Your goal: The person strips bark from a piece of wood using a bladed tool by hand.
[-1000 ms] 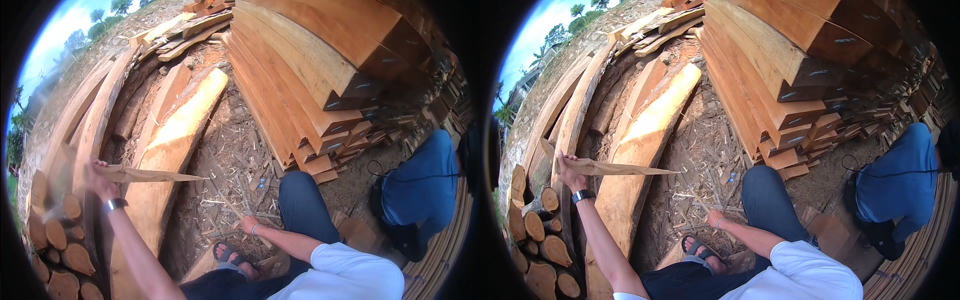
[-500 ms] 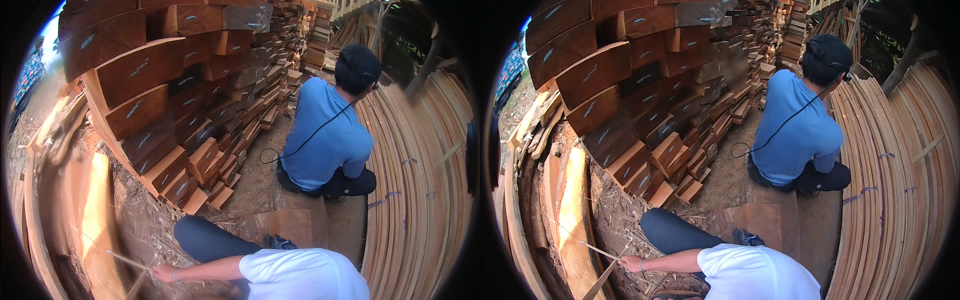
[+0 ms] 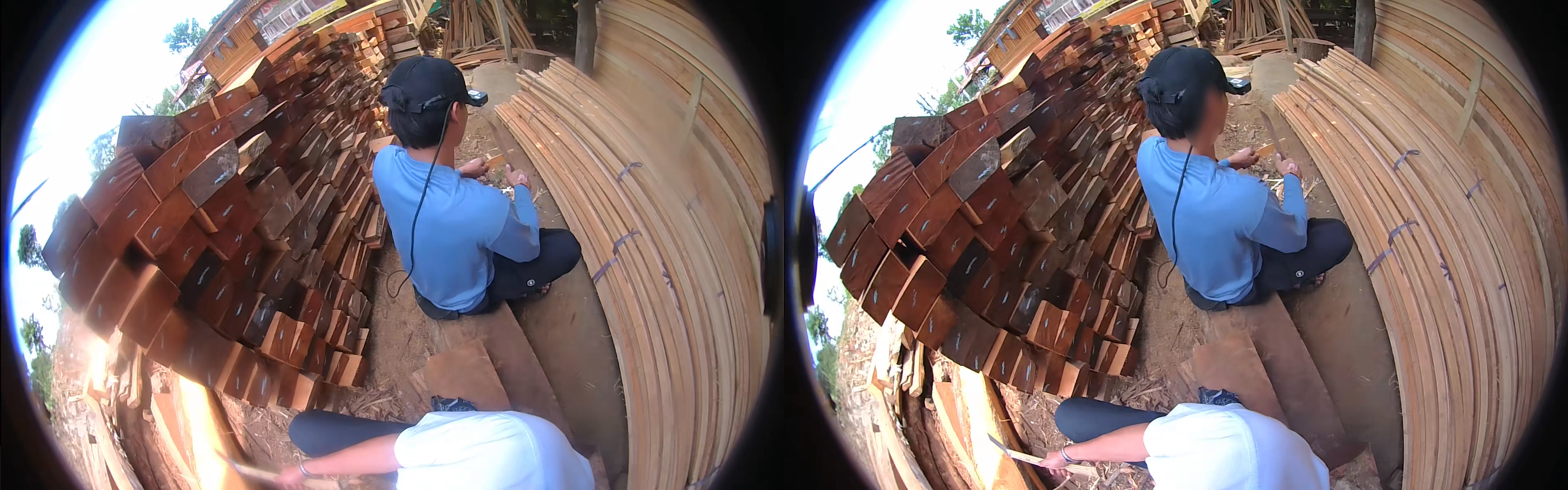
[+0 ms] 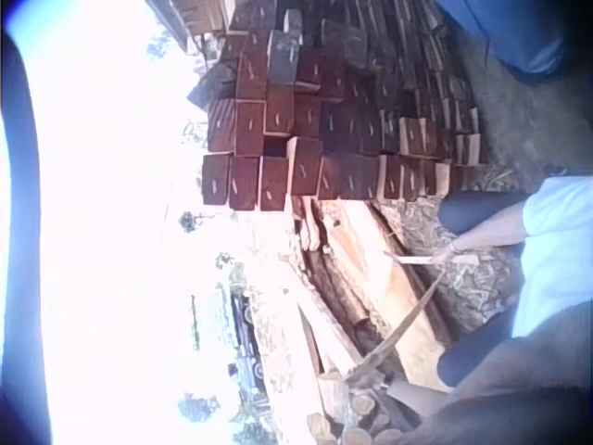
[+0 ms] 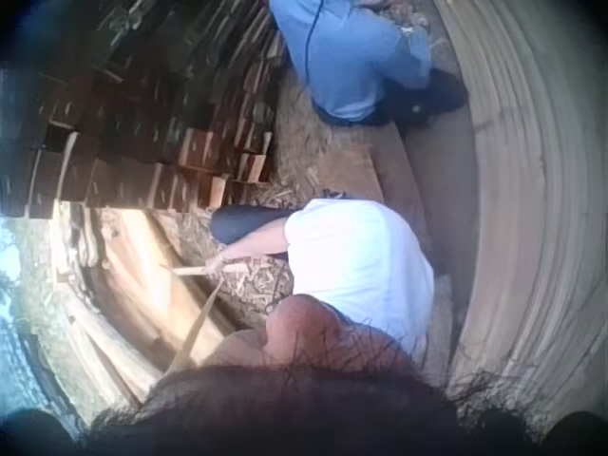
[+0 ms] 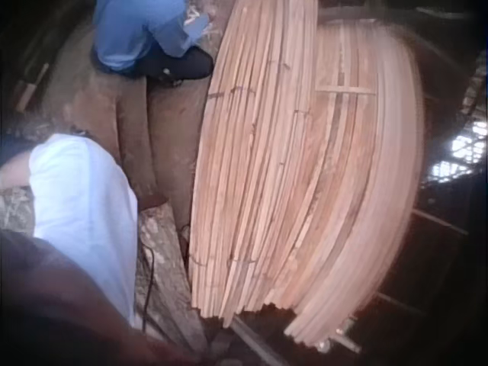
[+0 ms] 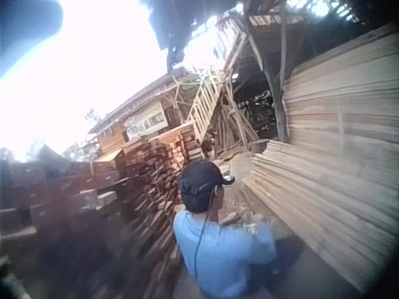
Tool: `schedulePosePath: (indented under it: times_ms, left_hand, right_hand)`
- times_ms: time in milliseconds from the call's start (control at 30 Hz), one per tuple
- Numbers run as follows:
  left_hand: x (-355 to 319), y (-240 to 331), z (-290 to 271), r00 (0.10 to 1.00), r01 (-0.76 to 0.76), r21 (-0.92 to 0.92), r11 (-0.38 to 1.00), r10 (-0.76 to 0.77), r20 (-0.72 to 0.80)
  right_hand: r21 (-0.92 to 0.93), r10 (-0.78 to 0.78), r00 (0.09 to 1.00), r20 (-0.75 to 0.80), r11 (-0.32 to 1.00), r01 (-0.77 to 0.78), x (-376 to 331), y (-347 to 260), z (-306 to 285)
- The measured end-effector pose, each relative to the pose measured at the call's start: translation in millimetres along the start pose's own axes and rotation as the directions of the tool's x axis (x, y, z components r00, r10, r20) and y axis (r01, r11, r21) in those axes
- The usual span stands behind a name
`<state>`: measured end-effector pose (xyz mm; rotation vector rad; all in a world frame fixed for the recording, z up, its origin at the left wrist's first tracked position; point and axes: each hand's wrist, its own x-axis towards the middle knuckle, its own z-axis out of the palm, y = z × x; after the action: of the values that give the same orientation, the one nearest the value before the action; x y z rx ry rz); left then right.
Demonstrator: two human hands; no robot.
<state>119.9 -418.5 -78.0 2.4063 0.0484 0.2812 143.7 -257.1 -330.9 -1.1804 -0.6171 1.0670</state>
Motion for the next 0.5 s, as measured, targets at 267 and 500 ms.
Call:
schedulePosePath:
  times_ms: [267, 500]
  left_hand:
    - [0, 58, 55, 0.981, -0.026, 0.116, 0.993, 0.003, 0.196]
    - [-6, 75, 73, 0.964, -0.033, 0.163, 0.986, -0.012, 0.264]
  right_hand:
    - [-0.042, -0.012, 1.000, -0.006, 0.999, 0.011, -50, -47, -3]
    - [-0.059, -0.023, 1.000, -0.008, 0.998, 0.023, -68, -62, -4]
